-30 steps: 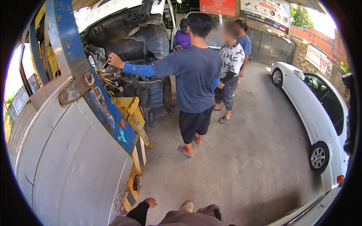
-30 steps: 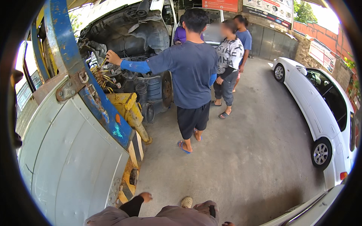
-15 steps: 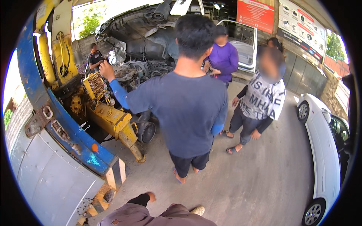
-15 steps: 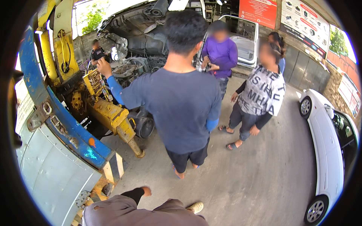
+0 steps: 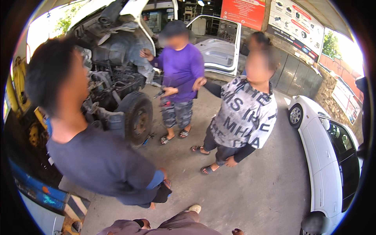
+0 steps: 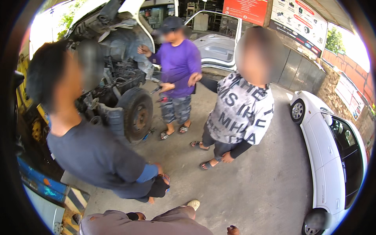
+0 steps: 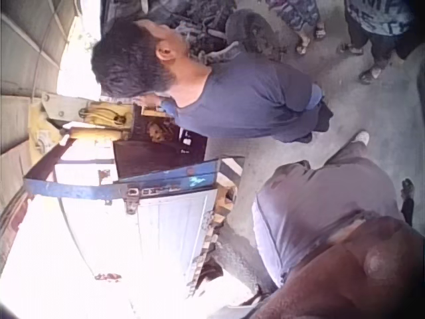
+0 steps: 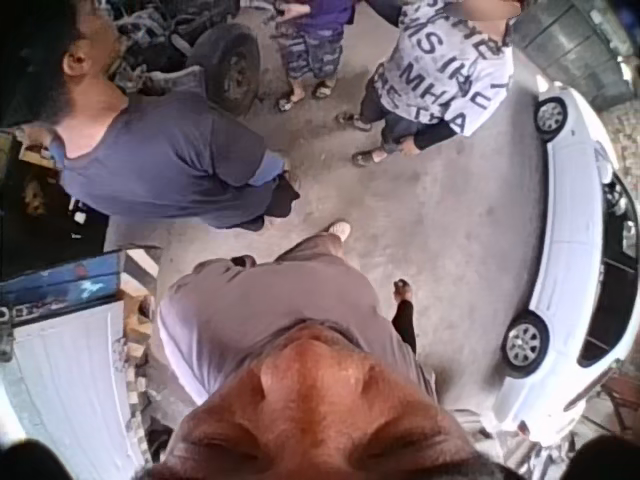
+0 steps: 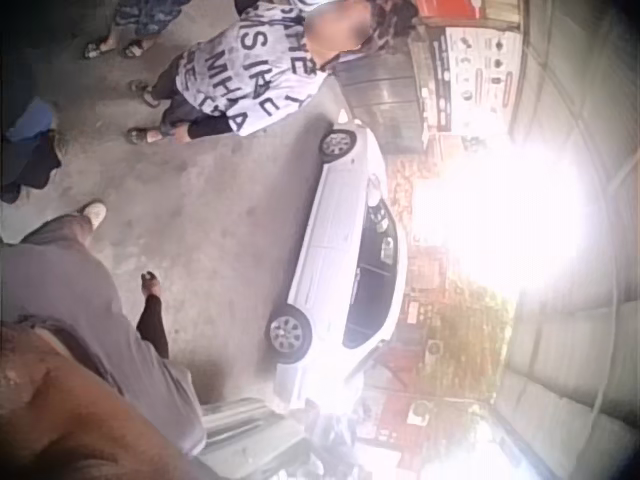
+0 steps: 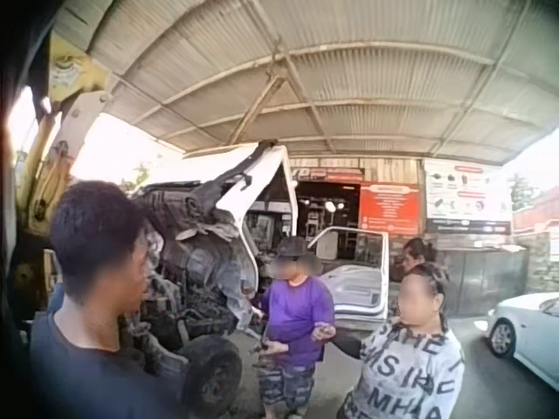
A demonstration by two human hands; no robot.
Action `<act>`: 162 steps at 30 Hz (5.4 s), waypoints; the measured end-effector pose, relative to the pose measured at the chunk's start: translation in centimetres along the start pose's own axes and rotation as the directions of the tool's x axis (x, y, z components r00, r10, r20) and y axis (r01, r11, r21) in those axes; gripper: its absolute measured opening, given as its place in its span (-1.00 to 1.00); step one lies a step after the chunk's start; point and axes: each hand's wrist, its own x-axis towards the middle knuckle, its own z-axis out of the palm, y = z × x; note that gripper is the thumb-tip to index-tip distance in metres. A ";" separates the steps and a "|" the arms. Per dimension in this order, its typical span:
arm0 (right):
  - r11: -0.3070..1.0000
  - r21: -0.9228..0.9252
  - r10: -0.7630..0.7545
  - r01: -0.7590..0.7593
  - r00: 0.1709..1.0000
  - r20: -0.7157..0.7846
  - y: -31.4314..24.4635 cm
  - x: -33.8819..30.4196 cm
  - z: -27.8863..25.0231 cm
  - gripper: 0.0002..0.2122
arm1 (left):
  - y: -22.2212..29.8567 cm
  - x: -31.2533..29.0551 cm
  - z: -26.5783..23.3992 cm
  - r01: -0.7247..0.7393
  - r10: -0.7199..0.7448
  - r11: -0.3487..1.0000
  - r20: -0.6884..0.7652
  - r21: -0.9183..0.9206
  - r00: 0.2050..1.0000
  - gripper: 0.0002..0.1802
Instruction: The person works inside the driver's side of a white van, using pliers and a screwdriver to strip and connect wires near the dashboard and steering column. The person manipulates small wires and connectors while occasionally reaching for tools on the passenger seat.
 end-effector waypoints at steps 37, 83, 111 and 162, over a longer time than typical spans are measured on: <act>0.721 0.257 -0.687 0.644 0.712 0.144 -60.3 46.0 -26.6 -0.52 | 35.1 35.0 -22.8 0.320 -0.387 0.889 -0.163 -0.327 0.908 -0.29; 0.566 -0.356 -0.616 0.744 0.668 0.417 -49.1 44.8 -17.0 -0.31 | 23.6 36.6 -13.1 0.471 -0.531 0.809 -0.094 -0.350 0.842 -0.39; 0.530 -0.621 -0.006 0.578 0.735 0.678 -27.3 50.4 -19.7 -0.20 | 42.1 31.3 -3.4 0.395 -0.627 0.682 -0.213 -0.616 0.750 -0.47; -0.630 0.360 0.519 0.688 0.029 0.854 -35.7 17.7 21.1 -0.35 | 88.1 26.8 37.7 -0.138 -0.493 -0.861 0.739 -0.489 0.459 -0.42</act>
